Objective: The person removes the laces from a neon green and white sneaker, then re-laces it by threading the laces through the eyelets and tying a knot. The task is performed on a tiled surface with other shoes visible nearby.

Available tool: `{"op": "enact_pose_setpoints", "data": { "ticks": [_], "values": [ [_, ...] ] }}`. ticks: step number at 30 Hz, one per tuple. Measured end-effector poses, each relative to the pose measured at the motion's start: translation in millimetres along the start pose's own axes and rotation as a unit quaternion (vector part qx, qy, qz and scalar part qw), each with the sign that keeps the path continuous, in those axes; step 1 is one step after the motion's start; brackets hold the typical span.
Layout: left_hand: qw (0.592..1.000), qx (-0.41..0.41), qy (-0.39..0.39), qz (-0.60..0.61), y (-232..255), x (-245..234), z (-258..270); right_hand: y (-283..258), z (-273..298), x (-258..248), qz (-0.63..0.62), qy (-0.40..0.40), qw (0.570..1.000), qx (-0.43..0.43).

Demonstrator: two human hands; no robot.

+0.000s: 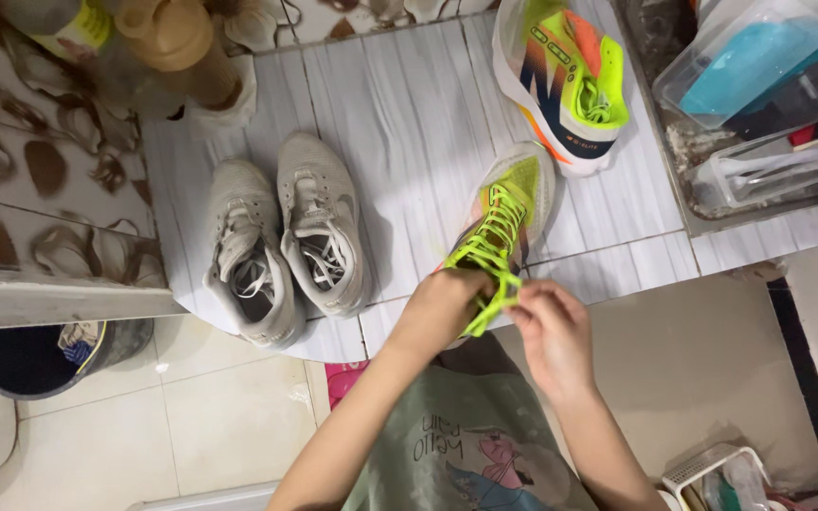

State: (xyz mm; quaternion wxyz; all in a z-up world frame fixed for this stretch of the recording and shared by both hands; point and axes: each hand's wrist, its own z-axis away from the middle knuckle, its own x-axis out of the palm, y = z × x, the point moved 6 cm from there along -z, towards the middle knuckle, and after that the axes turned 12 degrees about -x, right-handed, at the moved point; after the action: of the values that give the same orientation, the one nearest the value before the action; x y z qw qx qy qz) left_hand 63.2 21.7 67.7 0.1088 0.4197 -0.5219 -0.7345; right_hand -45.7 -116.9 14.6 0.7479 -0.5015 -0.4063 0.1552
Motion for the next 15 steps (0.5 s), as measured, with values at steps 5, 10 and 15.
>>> {"op": "enact_pose_setpoints", "data": {
  "ticks": [5,10,15],
  "values": [
    [0.952,0.042,0.013,-0.303,-9,34,6,-36,-14,53,0.308,-0.074,0.901,-0.296],
    [0.975,0.084,0.057,-0.198,-3,8,19,-51,3,94,0.467,-0.206,0.733,-0.449],
    [0.988,0.025,0.134,-0.074,-3,-33,24,-31,-4,93,0.522,-0.292,0.697,-0.395]
  ]
}}
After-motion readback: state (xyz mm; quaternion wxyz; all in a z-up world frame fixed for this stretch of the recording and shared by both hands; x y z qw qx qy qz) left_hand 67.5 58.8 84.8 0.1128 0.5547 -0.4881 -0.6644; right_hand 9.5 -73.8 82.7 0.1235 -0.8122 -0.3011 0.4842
